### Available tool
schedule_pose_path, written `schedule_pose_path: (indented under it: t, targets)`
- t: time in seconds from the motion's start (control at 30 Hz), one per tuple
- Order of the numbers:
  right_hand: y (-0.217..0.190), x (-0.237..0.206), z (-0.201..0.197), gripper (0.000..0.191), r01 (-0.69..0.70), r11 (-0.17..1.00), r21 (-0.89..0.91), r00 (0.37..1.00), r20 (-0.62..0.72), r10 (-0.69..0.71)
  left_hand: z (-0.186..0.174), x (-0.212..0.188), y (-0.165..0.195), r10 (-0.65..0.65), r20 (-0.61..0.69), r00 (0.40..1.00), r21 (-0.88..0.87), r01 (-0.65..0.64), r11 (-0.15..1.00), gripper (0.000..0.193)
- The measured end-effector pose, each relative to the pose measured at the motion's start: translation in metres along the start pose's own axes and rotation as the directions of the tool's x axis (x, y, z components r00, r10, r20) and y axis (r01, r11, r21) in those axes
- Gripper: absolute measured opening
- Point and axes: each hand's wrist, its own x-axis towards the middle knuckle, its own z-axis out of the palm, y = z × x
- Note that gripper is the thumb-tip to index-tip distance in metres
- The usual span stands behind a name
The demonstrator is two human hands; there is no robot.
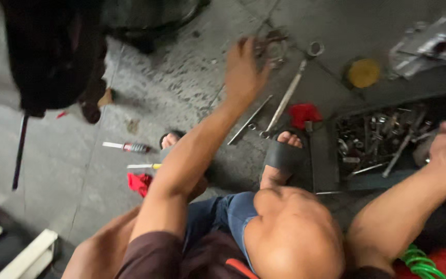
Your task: The person sits on the workshop floor working on a motorcycle engine crankcase. They use a wrench and a metal rod to loosen and remove fasteners from the engine case, then handle and fit small components including an oil pump and a small part, working on the assembly by hand.
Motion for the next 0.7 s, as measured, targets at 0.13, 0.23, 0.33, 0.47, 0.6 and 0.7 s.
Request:
schedule_pose_path:
  t: [0.13,0.23,0.33,0.47,0.6,0.7]
  targets:
    - [0.036,-0.055,-0.005,0.02,-0.337,0.833,0.439,0.895,0.425,0.138,0.016,0.031,0.015,-0.162,0.1,0.982,0.125,0.149,0.981,0.072]
    - [0.075,-0.079,0.031,0.025,-0.504,0.743,0.44,0.788,0.586,0.187,0.024,0.038,0.017,-0.254,0.139,0.957,0.141,0.235,0.962,0.059]
    - [0.102,-0.097,0.083,0.025,-0.602,0.691,0.401,0.732,0.623,0.276,0.025,0.04,0.007,-0.207,0.16,0.965,-0.008,0.211,0.977,0.045]
    - [0.107,-0.109,0.135,0.026,-0.651,0.673,0.352,0.703,0.615,0.358,0.018,0.026,-0.014,-0.129,0.376,0.918,-0.474,0.31,0.824,0.035]
    - [0.088,-0.116,0.158,0.024,-0.663,0.678,0.318,0.632,0.723,0.279,-0.008,-0.01,-0.015,-0.083,0.648,0.757,-0.694,0.632,0.344,0.04]
    - [0.072,-0.121,0.169,0.025,-0.665,0.685,0.298,0.584,0.78,0.227,-0.035,-0.032,-0.003,-0.008,0.637,0.77,-0.769,0.637,0.058,0.052]
